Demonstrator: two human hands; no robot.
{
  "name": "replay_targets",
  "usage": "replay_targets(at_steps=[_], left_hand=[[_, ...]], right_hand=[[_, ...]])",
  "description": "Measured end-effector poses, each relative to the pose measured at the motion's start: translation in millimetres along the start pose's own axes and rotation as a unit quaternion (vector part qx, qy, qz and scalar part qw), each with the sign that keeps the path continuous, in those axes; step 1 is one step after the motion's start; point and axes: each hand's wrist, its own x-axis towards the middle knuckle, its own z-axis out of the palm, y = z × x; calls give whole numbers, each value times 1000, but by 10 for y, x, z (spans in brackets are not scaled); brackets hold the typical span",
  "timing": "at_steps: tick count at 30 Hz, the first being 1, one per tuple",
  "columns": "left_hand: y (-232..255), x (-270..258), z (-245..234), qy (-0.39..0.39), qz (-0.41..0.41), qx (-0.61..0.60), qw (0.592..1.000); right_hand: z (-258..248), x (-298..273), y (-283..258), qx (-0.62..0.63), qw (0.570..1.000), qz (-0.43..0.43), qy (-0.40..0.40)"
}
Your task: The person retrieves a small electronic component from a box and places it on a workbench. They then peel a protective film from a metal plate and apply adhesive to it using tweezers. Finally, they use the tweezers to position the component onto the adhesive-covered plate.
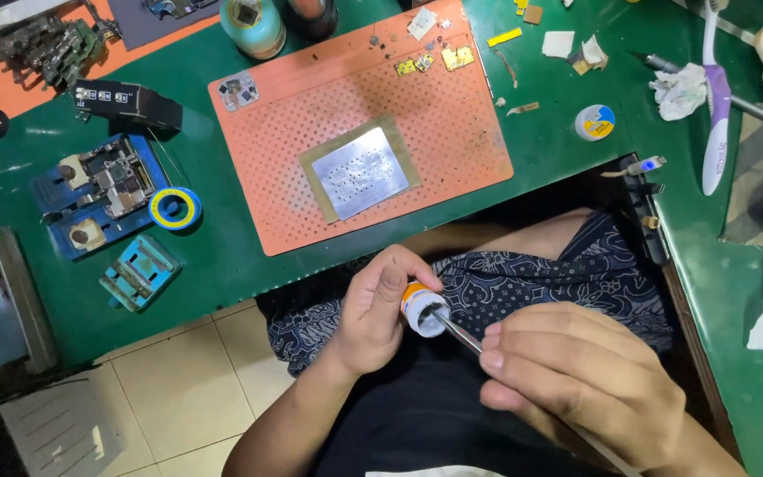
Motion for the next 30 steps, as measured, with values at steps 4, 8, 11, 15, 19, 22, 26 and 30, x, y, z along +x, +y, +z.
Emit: replay_targets(at_steps=[4, 8, 11, 15, 19, 22, 26, 30], left_hand=[[13, -13, 14, -2, 2, 9, 1000], [27, -16, 30, -7, 10, 18, 1000], [23, -16, 27, -6, 15, 25, 1000], [44, -20, 32, -9, 16, 18, 1000], [33, -23, 25, -11, 20, 23, 999], [19, -25, 31, -9, 21, 18, 1000], [10, -28, 35, -7, 15, 15, 1000], [8, -32, 36, -5, 14, 10, 1000]], right_hand=[[44, 25, 31, -15, 1000, -19, 2], [67, 42, 39, -17, 1000, -23, -3], [91, 39, 53, -5, 1000, -26, 8], [99, 39, 51, 26, 999, -8, 24], [44, 3, 20, 21, 1000, 9, 8], [50, 16, 13, 3, 1000, 9, 12], [73, 21, 26, -1, 1000, -7, 14], [86, 21, 35, 4, 1000, -8, 12]])
